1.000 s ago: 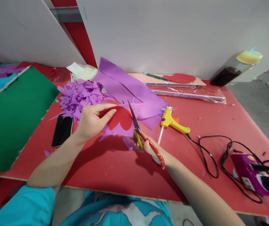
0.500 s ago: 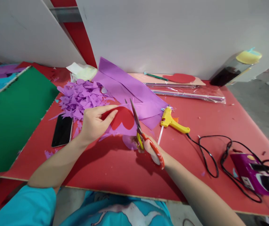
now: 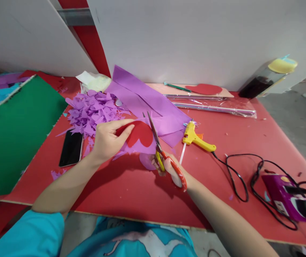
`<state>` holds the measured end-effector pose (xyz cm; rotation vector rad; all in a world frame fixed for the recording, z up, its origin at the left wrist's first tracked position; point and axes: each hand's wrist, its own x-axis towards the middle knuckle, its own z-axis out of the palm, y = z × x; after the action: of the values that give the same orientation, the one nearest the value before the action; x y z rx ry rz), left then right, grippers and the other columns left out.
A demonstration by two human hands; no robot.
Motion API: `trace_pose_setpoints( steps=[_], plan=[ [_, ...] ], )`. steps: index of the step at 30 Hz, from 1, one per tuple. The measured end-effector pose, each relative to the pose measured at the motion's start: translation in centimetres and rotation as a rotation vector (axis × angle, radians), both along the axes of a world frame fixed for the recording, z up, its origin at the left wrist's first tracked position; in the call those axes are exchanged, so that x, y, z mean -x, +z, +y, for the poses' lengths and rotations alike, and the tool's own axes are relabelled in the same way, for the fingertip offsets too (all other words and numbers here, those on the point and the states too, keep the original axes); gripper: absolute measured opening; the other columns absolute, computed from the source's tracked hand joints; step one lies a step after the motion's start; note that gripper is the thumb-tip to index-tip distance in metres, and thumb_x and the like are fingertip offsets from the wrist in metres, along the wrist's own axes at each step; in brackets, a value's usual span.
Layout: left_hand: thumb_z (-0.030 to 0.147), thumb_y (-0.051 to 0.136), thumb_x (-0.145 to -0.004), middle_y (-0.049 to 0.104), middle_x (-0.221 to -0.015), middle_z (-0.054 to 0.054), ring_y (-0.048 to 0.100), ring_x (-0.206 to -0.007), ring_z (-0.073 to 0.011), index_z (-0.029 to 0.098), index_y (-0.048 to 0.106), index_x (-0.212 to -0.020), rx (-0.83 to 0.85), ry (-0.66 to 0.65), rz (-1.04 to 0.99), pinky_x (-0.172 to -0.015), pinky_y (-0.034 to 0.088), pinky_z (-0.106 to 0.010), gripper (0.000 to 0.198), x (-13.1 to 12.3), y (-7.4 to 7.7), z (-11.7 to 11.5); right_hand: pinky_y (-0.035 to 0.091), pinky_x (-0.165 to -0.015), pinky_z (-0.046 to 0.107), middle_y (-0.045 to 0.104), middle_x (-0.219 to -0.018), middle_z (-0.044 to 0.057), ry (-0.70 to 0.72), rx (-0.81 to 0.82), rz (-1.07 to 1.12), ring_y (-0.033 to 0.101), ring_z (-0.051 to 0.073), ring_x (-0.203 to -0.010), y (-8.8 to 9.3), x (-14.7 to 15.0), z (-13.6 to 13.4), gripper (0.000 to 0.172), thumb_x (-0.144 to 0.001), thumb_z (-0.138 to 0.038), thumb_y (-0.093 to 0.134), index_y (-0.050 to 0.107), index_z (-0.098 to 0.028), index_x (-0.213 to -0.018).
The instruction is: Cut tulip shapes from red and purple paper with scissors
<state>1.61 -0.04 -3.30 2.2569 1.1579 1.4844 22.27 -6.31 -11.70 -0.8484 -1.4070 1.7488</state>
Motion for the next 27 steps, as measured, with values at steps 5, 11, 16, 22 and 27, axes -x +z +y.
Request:
trace_pose_setpoints(
  steps=[5,11,16,22,27],
  plan=[
    [0.01,0.06,-0.08,0.075,-0.09,-0.005,0.071,-0.077,-0.0132,0.012,0.071,-0.094,0.017,-0.002,0.0,-0.072,0.056,-0.019,0.018,0.0,0.0,0.0,0.025,-0.043,0.025,0.04,-0.072,0.001,-0.038,0.063,-0.016,0.031,0.012,-0.055,0.5,0.3,-0.2,0.068,-0.068,-0.084,0.035,0.05,-0.021,-0.088],
    [0.013,0.06,-0.08,0.074,-0.093,-0.003,0.071,-0.082,-0.0145,0.015,0.071,-0.095,0.078,-0.013,-0.032,-0.076,0.057,-0.021,0.018,0.1,-0.1,0.1,0.028,-0.044,0.026,0.043,-0.073,0.002,-0.024,0.022,-0.022,0.033,0.011,-0.053,0.8,0.4,0.0,0.069,-0.069,-0.084,0.033,0.051,-0.02,-0.086],
    [0.015,0.061,-0.079,0.074,-0.093,-0.004,0.071,-0.083,-0.0164,0.015,0.071,-0.093,0.199,-0.036,-0.064,-0.078,0.057,-0.025,0.017,0.1,-0.1,0.0,0.036,-0.052,0.03,0.044,-0.072,0.001,-0.028,-0.068,-0.05,0.036,0.014,-0.058,-0.3,-0.1,-0.1,0.06,-0.078,-0.077,0.027,0.049,-0.022,-0.081],
    [0.015,0.06,-0.08,0.074,-0.094,-0.005,0.07,-0.085,-0.0171,0.014,0.071,-0.092,0.254,-0.065,-0.081,-0.08,0.057,-0.027,0.017,0.0,0.1,0.0,0.035,-0.053,0.03,0.047,-0.085,0.004,-0.022,-0.068,-0.032,0.036,0.015,-0.06,-0.6,-0.1,-0.2,0.06,-0.08,-0.075,0.024,0.048,-0.022,-0.091],
    [0.015,0.059,-0.08,0.074,-0.094,-0.005,0.07,-0.083,-0.0173,0.015,0.071,-0.093,0.258,-0.042,-0.069,-0.079,0.057,-0.028,0.018,-0.1,0.0,-0.1,0.031,-0.051,0.03,0.046,-0.085,0.005,-0.017,-0.035,-0.011,0.033,0.015,-0.059,0.0,0.3,-0.2,0.062,-0.078,-0.077,0.025,0.047,-0.023,-0.101]
  ],
)
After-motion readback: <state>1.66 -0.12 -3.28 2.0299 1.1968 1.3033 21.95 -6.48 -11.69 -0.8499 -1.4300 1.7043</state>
